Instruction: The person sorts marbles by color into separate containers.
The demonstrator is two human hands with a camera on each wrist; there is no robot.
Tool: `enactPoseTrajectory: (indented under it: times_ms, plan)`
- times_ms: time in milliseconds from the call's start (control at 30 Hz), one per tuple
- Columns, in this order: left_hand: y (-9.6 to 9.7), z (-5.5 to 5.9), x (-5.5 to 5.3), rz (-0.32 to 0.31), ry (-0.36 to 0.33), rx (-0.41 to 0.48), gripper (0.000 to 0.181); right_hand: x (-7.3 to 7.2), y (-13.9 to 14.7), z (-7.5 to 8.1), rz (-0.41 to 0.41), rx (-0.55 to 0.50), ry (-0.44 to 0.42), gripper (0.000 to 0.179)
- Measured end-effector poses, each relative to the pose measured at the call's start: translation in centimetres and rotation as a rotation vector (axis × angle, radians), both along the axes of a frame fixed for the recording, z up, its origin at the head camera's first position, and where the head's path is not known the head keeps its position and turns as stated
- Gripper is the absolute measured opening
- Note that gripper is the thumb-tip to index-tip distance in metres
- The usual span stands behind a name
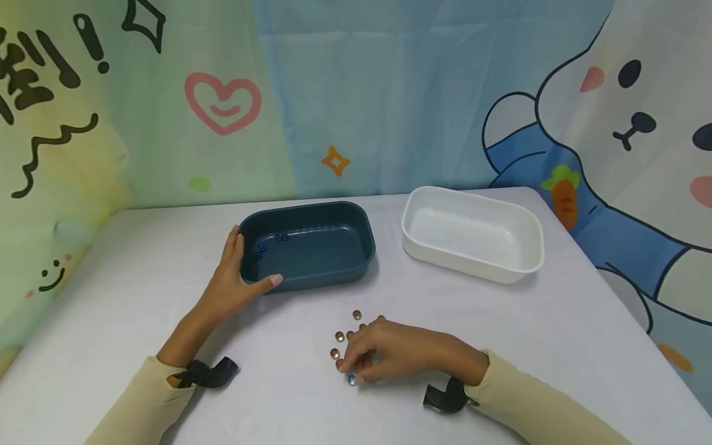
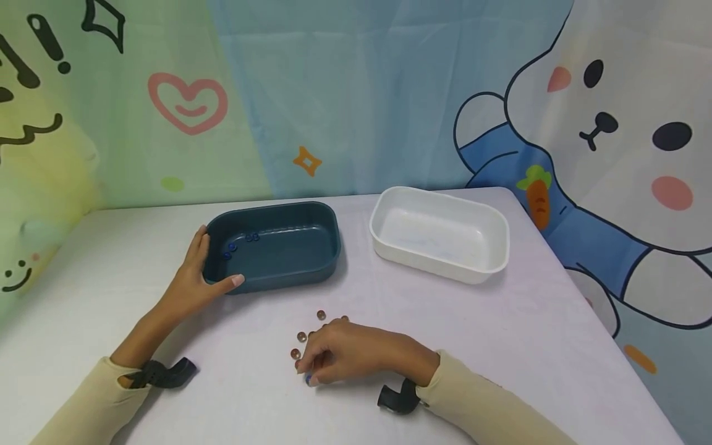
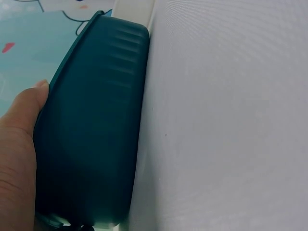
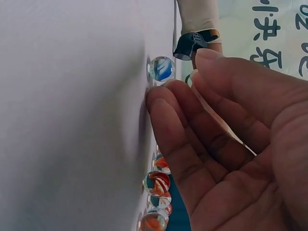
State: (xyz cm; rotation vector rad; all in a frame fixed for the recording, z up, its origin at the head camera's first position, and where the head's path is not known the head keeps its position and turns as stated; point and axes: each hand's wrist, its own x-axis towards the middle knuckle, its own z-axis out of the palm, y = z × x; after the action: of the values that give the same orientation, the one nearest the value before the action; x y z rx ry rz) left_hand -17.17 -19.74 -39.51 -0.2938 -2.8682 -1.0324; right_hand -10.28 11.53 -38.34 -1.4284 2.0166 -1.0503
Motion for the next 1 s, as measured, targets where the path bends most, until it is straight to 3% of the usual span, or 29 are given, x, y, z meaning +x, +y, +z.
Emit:
enactPoseTrajectory:
  times_ms: [433,1000]
  plan:
    - [0.05,0.1,-0.04,0.001,0.004,-0.005,0.11,0.23,-0.47,-0.26,0.021,-0.006,0.058,0.017]
    - [0.04,0.07,0.02,-0.008,0.012,0.017,0.109,0.63,-0.62,-0.32,-0.02,0.088,0.15,0.018]
